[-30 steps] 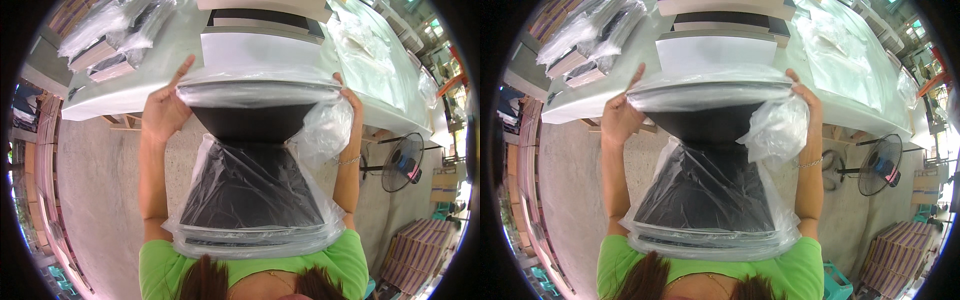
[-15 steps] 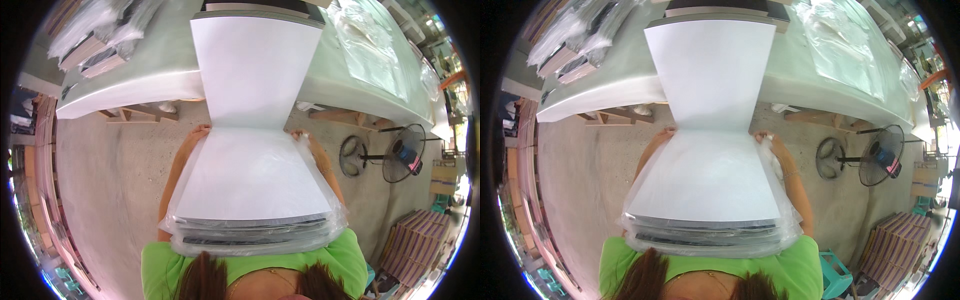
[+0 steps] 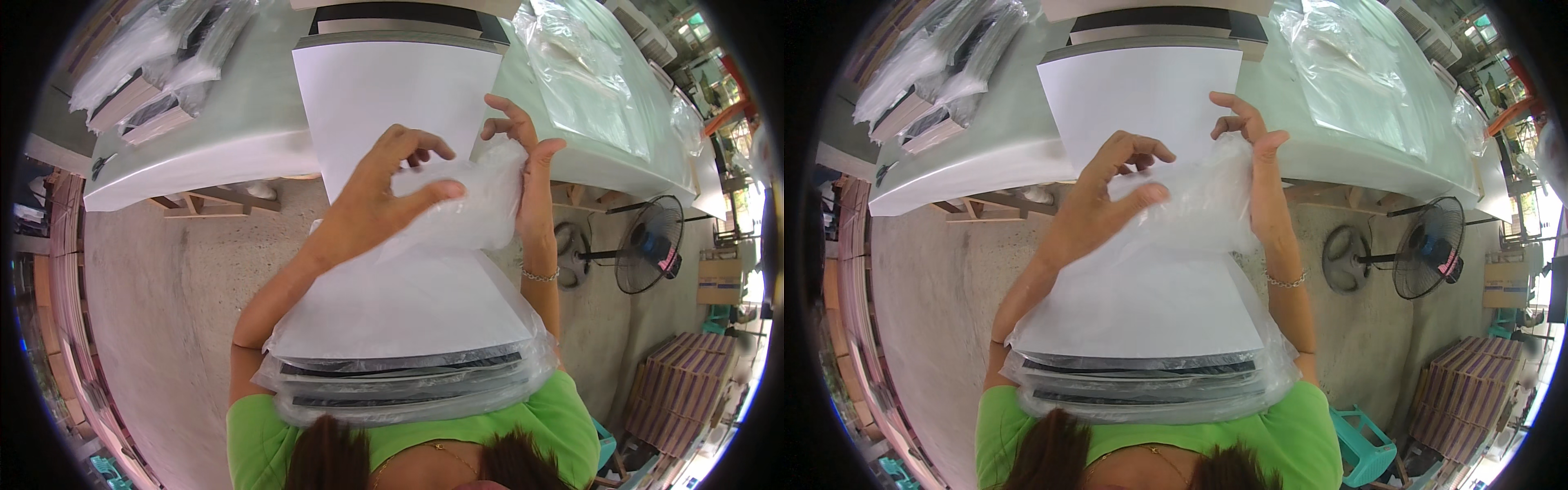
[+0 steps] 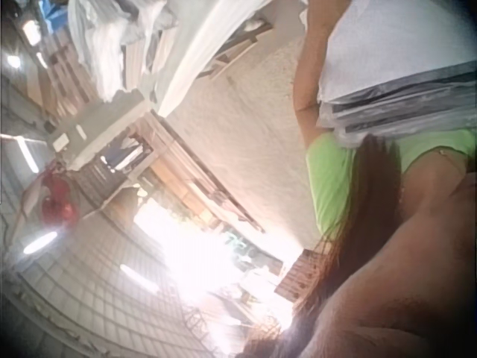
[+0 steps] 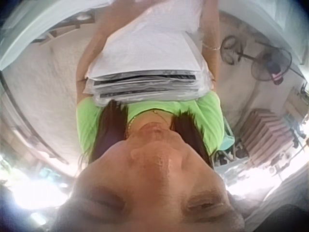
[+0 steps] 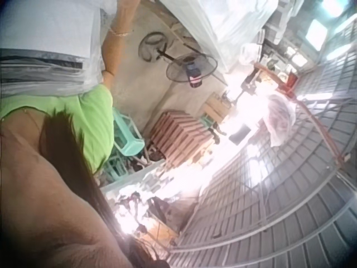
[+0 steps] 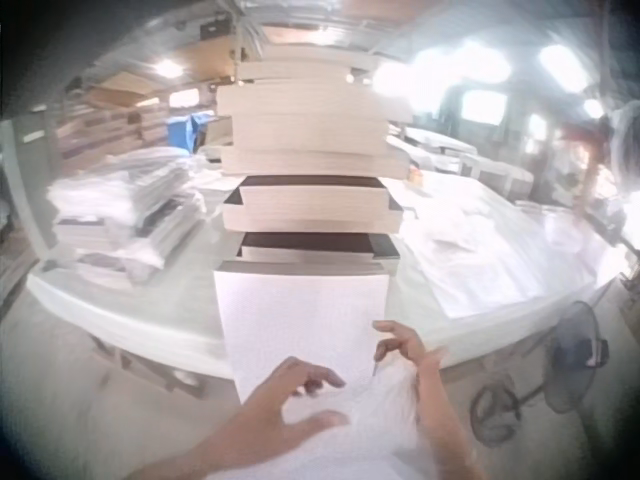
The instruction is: The person places items into plastic bags and folds the ends of the bags. They handle individual items from a stack, sliding each into a clear plastic sleeve and tucking the top flap down.
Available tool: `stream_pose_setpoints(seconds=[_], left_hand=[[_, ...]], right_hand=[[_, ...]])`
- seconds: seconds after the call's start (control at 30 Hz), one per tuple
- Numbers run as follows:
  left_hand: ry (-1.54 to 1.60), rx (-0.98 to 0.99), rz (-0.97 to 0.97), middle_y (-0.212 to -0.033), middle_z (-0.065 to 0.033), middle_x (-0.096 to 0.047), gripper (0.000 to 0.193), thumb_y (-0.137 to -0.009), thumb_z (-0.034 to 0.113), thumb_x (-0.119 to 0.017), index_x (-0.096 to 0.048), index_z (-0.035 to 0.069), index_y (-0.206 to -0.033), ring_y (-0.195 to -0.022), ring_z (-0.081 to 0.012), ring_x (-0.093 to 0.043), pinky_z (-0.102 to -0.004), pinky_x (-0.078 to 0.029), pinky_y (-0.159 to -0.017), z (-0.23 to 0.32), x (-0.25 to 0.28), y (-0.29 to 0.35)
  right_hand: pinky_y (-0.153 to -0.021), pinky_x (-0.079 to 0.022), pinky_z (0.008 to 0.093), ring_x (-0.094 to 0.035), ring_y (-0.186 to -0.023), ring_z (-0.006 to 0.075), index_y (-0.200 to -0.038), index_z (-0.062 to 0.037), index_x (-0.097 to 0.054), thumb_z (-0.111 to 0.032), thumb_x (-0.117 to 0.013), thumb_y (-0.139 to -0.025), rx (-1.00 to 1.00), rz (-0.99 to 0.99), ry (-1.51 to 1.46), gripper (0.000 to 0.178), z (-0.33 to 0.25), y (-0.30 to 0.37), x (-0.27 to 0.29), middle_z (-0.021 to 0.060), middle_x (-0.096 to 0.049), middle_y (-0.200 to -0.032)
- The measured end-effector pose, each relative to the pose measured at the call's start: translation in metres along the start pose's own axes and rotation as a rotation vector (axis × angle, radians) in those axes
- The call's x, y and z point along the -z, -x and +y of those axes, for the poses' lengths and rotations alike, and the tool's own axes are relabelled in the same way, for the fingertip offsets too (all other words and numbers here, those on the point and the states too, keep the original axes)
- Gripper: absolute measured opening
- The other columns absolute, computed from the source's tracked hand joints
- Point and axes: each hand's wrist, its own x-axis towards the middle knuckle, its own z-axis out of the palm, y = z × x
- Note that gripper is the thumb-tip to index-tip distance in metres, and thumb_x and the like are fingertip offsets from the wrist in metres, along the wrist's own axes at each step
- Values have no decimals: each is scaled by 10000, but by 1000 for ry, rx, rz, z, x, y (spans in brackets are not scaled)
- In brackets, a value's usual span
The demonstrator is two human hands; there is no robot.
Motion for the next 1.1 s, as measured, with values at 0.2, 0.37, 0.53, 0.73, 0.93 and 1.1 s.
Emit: stream_pose_setpoints(seconds=[0.2,0.37,0.53,0.73,0.93,1.1], left_hand=[[-697,-191,245,-918,-38,-503,449,-675,372,-736,-559,95,-980,-854,-207,-495,-318,-383,-723,20,-5,13],[-450,35,219,-891,-29,-524,400,-664,299,-757,-564,89,-944,-739,-162,-488,-295,-378,-658,4,-12,14],[-255,155,299,-783,-29,-535,350,-692,235,-746,-579,66,-949,-661,-135,-446,-263,-375,-606,3,-15,17],[-256,298,125,-758,-28,-530,247,-754,204,-691,-627,43,-929,-662,-133,-418,-250,-367,-623,-2,-6,11],[-111,121,134,-794,-38,-597,191,-798,190,-641,-652,39,-915,-706,-131,-476,-254,-384,-668,-29,-3,11],[-5,239,15,-835,-41,-636,180,-823,167,-614,-648,12,-909,-763,-113,-518,-247,-415,-703,-26,5,14]], right_hand=[[-770,-370,191,-416,-826,88,-1276,-83,-418,-755,-55,-779,29,25,-2,911,1,-3,-10,19,-427,-910],[-808,-369,200,-420,-847,93,-1275,-74,-421,-731,-47,-798,43,34,-33,894,8,-1,-13,25,-432,-907],[-838,-358,216,-421,-857,100,-1258,-62,-441,-711,-59,-819,29,113,-54,872,6,-1,-12,27,-434,-909],[-844,-357,218,-424,-873,104,-1251,-57,-445,-708,-49,-822,7,54,-61,875,13,1,-5,26,-433,-913],[-809,-390,208,-430,-900,97,-1239,-73,-454,-610,-340,-879,82,48,68,657,24,-1,0,30,-442,-943],[-931,-307,282,-371,-1059,160,-1190,-50,-486,-439,-502,-888,9,43,30,493,29,0,2,64,-466,-1142]])
